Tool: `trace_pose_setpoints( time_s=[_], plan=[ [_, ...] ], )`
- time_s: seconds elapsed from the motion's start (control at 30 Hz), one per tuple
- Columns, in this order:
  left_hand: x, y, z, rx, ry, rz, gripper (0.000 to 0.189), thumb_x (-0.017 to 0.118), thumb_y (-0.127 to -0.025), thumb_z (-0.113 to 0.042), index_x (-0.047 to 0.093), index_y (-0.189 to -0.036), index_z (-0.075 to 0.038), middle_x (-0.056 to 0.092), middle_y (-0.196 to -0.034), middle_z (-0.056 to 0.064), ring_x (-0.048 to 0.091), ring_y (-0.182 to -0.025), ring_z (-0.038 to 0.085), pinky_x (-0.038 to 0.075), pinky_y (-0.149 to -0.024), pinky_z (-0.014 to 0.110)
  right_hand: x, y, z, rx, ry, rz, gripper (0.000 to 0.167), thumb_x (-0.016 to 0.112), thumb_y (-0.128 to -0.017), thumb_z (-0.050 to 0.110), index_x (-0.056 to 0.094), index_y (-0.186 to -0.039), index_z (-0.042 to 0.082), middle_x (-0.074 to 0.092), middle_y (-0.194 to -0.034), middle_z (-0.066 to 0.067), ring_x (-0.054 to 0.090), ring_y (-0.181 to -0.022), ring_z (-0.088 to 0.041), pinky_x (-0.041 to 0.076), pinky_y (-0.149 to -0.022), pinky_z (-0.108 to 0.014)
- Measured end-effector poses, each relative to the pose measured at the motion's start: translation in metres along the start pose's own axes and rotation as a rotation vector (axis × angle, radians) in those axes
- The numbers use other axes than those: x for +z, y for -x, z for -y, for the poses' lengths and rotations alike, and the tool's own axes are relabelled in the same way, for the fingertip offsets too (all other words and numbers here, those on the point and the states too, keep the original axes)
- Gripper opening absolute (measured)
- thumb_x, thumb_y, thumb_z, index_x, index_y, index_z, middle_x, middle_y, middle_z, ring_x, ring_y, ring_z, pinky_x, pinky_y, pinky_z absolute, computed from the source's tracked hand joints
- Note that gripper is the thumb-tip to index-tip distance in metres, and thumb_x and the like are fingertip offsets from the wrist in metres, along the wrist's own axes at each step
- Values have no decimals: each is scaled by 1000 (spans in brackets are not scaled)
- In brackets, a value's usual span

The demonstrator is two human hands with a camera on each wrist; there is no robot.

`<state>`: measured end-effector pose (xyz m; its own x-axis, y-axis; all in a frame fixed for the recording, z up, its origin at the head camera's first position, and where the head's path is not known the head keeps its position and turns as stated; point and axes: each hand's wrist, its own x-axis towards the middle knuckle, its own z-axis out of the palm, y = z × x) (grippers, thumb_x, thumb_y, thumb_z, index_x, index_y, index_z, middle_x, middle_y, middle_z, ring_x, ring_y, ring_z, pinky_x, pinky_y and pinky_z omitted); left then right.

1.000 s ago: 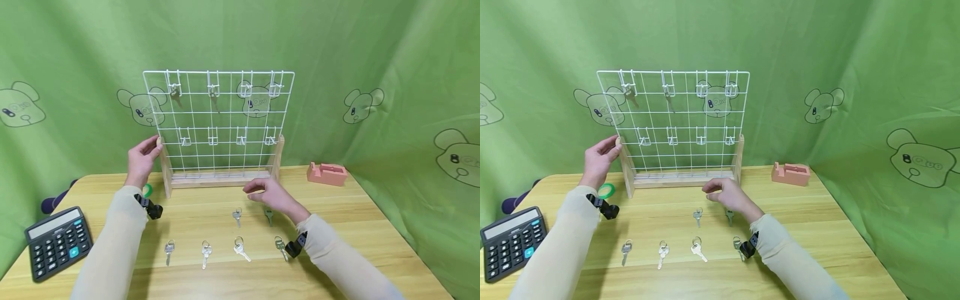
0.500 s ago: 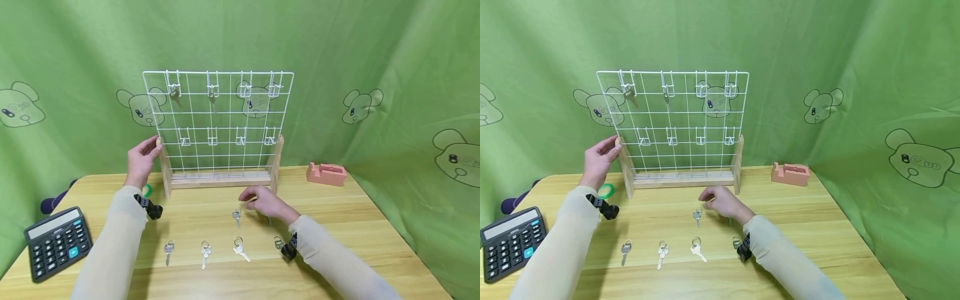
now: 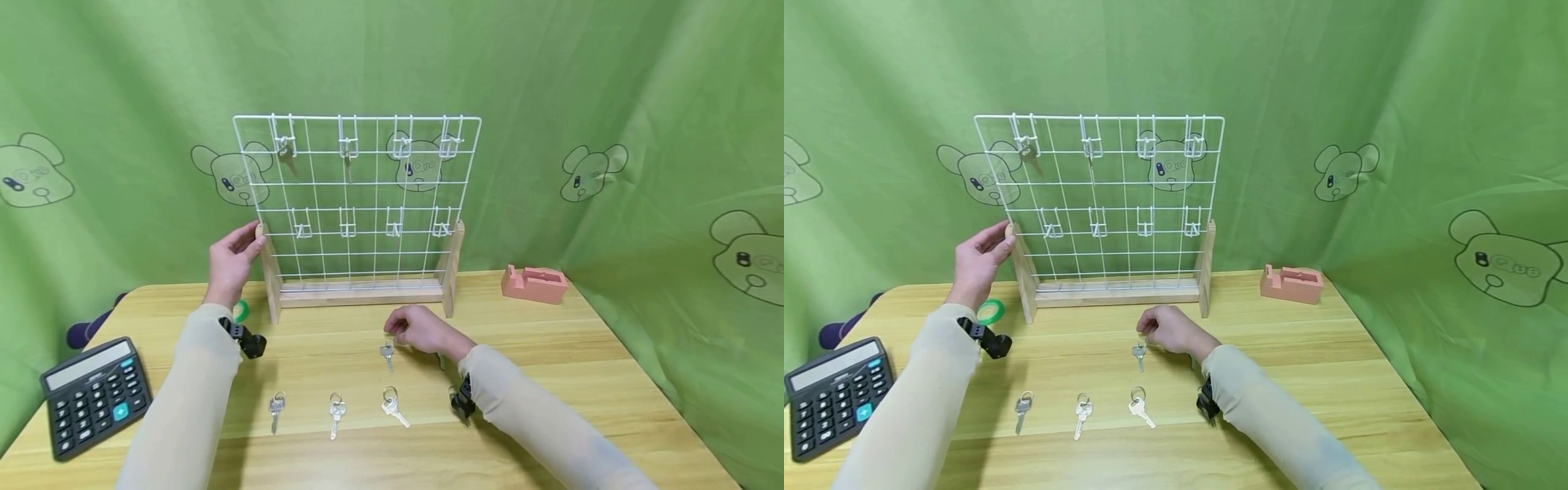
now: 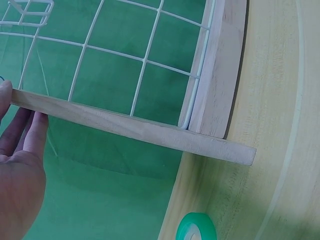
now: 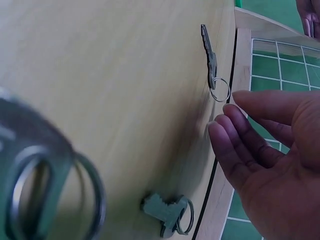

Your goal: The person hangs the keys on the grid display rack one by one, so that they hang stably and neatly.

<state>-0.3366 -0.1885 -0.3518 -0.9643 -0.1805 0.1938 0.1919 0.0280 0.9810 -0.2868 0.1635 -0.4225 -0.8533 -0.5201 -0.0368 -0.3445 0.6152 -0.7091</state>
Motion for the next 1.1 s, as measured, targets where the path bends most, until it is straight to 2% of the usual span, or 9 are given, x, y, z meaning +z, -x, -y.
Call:
trace_pose_setpoints(
  time_s=[0.27, 0.5, 0.7, 0.97, 1.1],
  plan=[
    [0, -1, 1, 3, 9, -3, 47, 66, -94, -12, 53, -139, -8, 51, -143, 12, 51, -127, 22, 47, -100, 19, 3, -5, -2, -4, -2, 21, 22, 65, -79, -15, 68, -95, 0, 66, -87, -6, 60, -80, -15, 56, -74, -25],
    [-1, 0, 0, 9, 2, 1, 48, 66, -95, -13, 52, -140, -8, 51, -143, 12, 50, -128, 22, 46, -100, 19, 5, -6, -2, -5, 52, 39, 18, 65, -81, -12, 69, -89, 3, 64, -80, 0, 58, -75, -12, 55, -69, -24],
    [-1, 0, 0, 8, 0, 4, 48, 66, -95, -13, 52, -140, -9, 51, -143, 12, 50, -128, 22, 46, -100, 19, 6, -7, -2, -8, 83, 28, 14, 66, -83, -8, 69, -86, 5, 64, -79, -6, 57, -73, -11, 54, -68, -24],
    [0, -1, 0, 11, 53, -7, 48, 68, -93, -11, 54, -138, -7, 51, -142, 14, 50, -128, 24, 46, -100, 20, 7, -5, 0, 23, 72, 20, 12, 69, -84, -7, 69, -85, 6, 63, -77, -1, 57, -71, -12, 54, -66, -24],
    [-1, -1, 1, 14, 28, -6, 48, 68, -93, -12, 54, -139, -8, 52, -142, 13, 51, -127, 22, 47, -100, 20, 6, -4, 0, 28, 33, 19, 13, 68, -83, -9, 69, -87, 4, 63, -78, -4, 57, -71, -13, 54, -65, -24]
  ],
)
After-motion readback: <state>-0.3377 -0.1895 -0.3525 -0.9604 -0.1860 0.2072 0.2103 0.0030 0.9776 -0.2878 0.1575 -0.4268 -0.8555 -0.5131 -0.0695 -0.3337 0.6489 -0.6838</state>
